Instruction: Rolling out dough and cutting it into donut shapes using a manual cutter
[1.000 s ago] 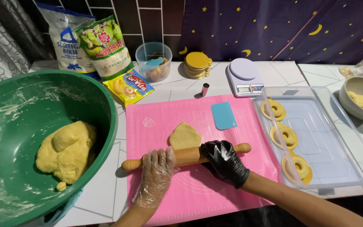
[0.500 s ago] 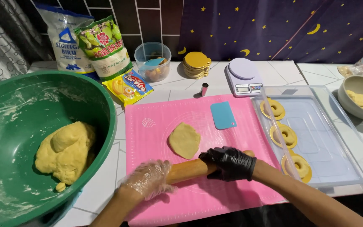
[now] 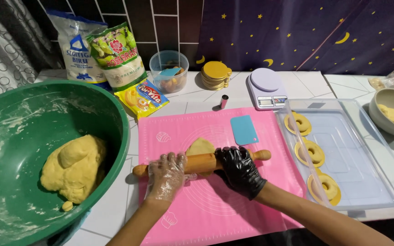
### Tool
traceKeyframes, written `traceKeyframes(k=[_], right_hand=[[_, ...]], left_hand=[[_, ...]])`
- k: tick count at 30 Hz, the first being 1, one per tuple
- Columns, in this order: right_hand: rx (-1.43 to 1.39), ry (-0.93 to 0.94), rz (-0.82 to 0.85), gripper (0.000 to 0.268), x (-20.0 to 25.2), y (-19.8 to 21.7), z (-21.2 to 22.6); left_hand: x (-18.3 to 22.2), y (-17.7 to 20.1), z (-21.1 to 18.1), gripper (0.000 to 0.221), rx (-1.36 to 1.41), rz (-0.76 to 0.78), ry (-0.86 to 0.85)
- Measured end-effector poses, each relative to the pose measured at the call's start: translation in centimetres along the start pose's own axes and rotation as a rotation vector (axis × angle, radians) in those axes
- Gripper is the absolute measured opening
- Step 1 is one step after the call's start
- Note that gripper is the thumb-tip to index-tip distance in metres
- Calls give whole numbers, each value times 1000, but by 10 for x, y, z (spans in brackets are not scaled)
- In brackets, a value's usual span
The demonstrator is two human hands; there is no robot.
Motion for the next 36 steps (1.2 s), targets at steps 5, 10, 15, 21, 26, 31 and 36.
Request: traceKeyframes(k=[5, 10, 15, 21, 26, 31, 36], right_hand=[[-115, -81, 153, 79, -2, -5, 4], [-176, -60, 151, 76, -13, -11, -1], [-149, -31, 99, 62, -26, -2, -6], [-230, -132, 99, 50, -44, -22, -21], [-225, -117, 195, 49, -73, -15, -34], [-391, -166, 570, 46, -90, -35, -48], [-557, -277, 959, 46, -101, -53, -60]], left_hand=[[10, 29, -9, 81, -135, -582, -12], [5, 29, -1, 63, -57, -895, -37], [-10, 39, 9, 66, 79, -963, -20], [-46, 46, 24, 56, 392, -299, 94], [-58, 74, 31, 65, 510, 76, 188], [-67, 94, 34, 71, 549, 180, 252], [-72, 119, 33, 70, 581, 308, 269]])
Point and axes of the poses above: each hand's wrist, its own x-axis away from the middle knuckle, its own y-axis out of the back of the hand, z = x × y, the point moved 7 cm from there along -x, towards the middle knuckle, and after that the axes turned 3 degrees about x, right-handed, at the moved point
